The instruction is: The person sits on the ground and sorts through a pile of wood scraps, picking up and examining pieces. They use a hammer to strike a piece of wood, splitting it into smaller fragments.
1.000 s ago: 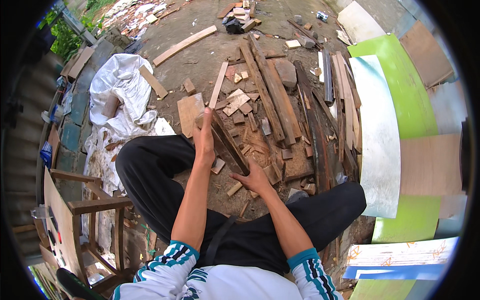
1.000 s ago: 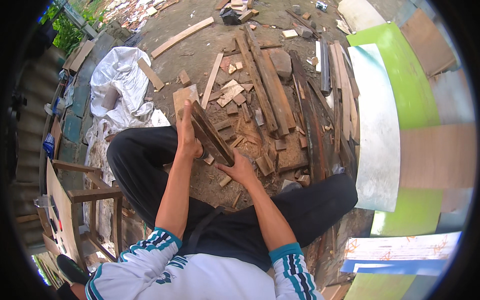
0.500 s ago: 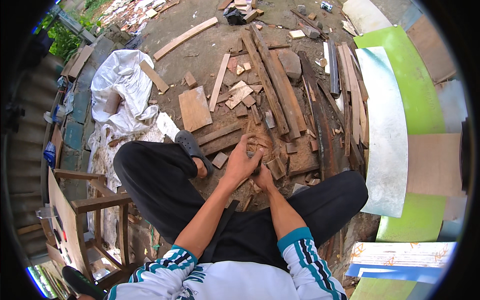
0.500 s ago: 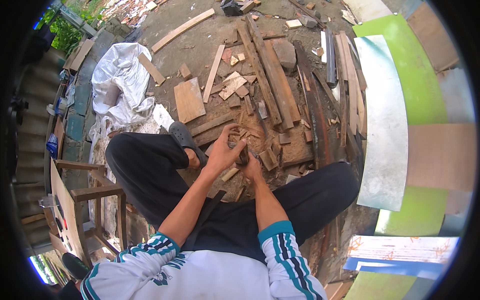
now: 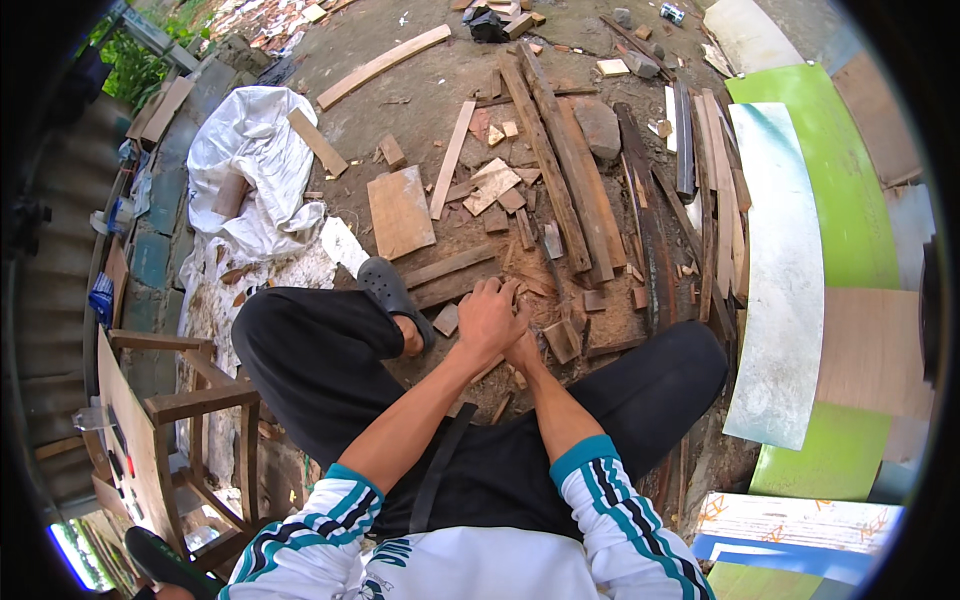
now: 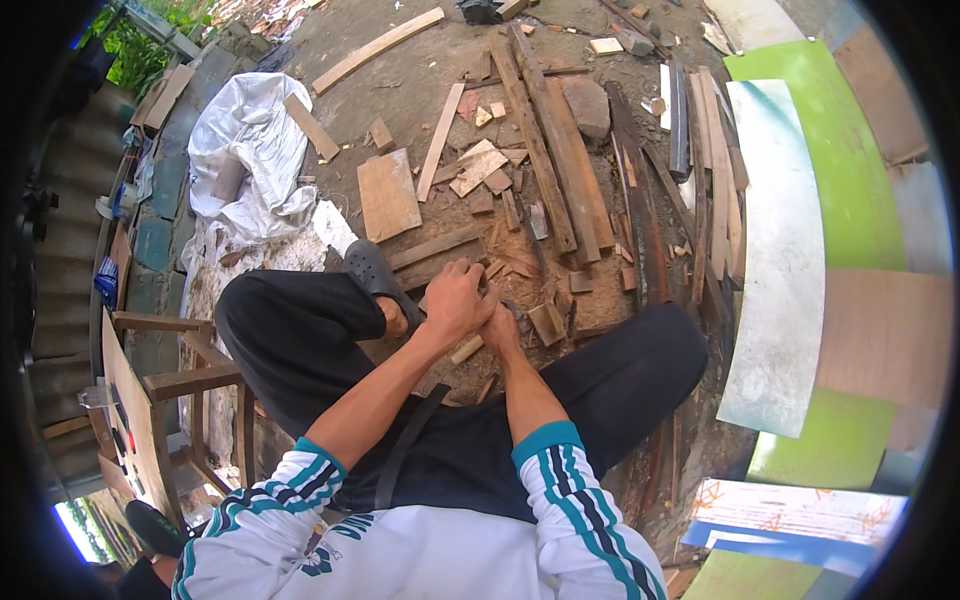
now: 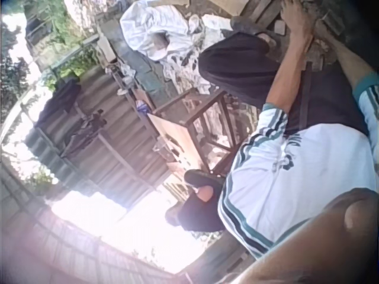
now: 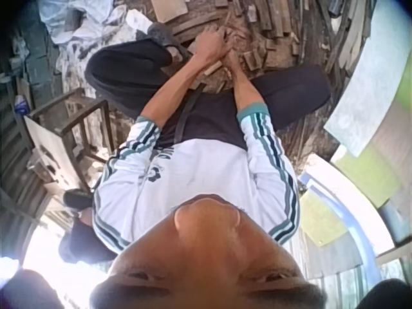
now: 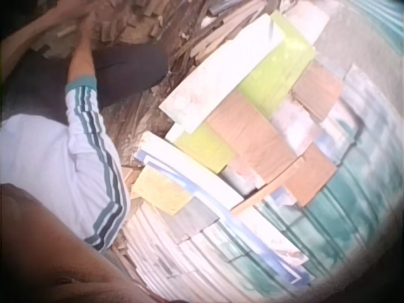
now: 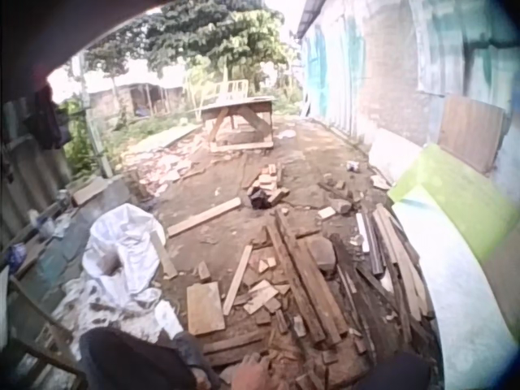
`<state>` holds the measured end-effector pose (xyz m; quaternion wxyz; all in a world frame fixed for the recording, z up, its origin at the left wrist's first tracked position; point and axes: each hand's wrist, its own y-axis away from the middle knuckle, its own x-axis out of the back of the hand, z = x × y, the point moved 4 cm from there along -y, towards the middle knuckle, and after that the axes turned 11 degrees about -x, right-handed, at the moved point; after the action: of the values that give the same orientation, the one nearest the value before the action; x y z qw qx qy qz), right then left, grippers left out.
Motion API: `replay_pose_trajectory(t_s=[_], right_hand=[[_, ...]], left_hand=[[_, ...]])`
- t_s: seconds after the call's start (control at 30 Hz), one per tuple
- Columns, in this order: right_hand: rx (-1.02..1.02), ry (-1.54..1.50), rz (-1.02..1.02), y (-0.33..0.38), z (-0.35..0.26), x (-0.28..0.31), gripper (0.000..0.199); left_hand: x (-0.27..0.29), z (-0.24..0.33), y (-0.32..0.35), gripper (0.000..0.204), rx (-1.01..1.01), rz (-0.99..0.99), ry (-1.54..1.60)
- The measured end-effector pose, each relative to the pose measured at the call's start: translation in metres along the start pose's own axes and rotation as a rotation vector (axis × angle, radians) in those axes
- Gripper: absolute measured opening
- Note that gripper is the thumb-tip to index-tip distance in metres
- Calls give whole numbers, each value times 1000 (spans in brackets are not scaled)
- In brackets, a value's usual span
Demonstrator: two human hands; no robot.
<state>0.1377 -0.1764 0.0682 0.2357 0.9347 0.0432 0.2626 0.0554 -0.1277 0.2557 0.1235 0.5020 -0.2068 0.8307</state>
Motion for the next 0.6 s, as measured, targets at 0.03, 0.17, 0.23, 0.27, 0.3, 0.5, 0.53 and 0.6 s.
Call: replay_pose_trajectory(t_s=[0.03,0.17,0.23,0.27,0.3,0.5,0.53,0.6], right_hand=[[-36,36,-14,-15,29,-8,58],[-54,26,-71,-19,27,-17,68],[-1,-24,-59,-11,13,-13,69],[26,-59,-46,-12,8,-11,69],[53,-92,-36,-11,3,-8,68],[39,-145,-44,-10,0,-2,57],[56,-193,-44,-4,-13,2,56],[69,-240,-44,2,-20,5,55]], left_hand=[[-10,-1,0,31,-9,20,41],[-25,-27,12,28,22,89,97],[-27,-32,17,28,34,95,115],[-27,-32,15,28,39,97,127],[-27,-32,14,28,44,99,139],[-23,-34,4,42,117,40,509],[-19,-39,6,43,198,41,550],[-12,-39,9,45,351,33,656]])
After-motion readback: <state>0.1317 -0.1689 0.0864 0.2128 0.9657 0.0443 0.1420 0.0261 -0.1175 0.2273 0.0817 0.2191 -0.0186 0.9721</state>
